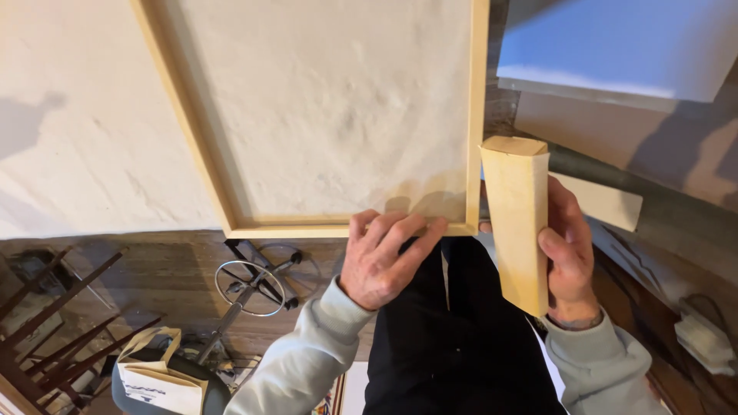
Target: Sanding the wooden edges of a picture frame using a sanding block.
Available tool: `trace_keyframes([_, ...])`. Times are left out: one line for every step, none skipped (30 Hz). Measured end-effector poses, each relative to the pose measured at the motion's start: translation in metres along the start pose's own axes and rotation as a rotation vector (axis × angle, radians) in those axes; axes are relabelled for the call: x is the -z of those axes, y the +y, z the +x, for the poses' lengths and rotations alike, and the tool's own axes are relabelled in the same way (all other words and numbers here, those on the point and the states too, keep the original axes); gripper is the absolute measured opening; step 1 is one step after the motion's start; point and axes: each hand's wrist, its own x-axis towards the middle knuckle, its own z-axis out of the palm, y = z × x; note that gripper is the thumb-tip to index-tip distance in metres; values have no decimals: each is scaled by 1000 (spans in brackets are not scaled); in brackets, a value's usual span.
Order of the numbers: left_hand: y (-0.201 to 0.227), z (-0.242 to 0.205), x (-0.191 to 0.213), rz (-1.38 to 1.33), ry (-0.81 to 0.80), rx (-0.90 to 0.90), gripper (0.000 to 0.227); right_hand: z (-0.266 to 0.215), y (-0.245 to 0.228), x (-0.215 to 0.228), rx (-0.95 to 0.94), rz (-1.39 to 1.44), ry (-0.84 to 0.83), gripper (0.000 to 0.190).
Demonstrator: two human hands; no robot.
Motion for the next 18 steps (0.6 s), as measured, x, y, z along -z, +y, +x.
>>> trace_keyframes([2,-1,1,11,12,12,45,-6,2,2,-14,22,-4,70])
trace_keyframes([2,-1,1,13,11,12,45,-7,3,3,-15,24,-4,70])
trace_keyframes([2,-1,1,4,10,11,43,-8,4,4,-9,10,-15,70])
trace_keyframes([-1,2,1,-3,16,3,42,-5,5,5,5,-5,-28,70])
trace_keyframes([-2,2,-1,2,20,-3,42,-4,4,4,13,-4,-31,70])
trace_keyframes([0,0,-2,-2,15,11,41,-6,3,4,-4,-1,-16,71])
trace_keyframes([2,-3,-2,-5,11,26,41,-9,2,3,-21,1,0,72])
trace_keyframes([3,-3,-2,-3,10,32,41,-8,-3,0,-26,3,-4,72])
trace_keyframes([4,-4,-2,-10,8,41,41,-7,-7,-3,-23,-10,-3,70])
trace_keyframes([0,-1,-3,-17,11,38,40,-2,-10,-6,-8,-26,0,69])
trace_keyframes([-4,0,-6,-16,15,31,40,0,-9,-4,0,-27,-1,69])
trace_keyframes([-3,-3,-8,-9,20,48,42,-3,-9,-3,-4,-14,29,69])
trace_keyframes([-3,-7,-10,-2,24,64,43,-5,-9,-1,-9,-1,59,69])
trace_keyframes([-5,-7,-12,-4,22,67,43,-6,-9,-1,-12,0,61,69])
trace_keyframes([-7,-8,-13,-19,40,62,40,-6,-9,-1,-5,-26,85,70])
trace_keyframes([-10,-7,-16,-34,61,54,36,-6,-10,-1,7,-53,110,70])
trace_keyframes([-11,-5,-14,-36,59,53,36,-5,-7,-3,7,-54,113,70])
trace_keyframes([-12,-3,-12,-14,35,57,35,-4,-4,-4,36,-48,118,69])
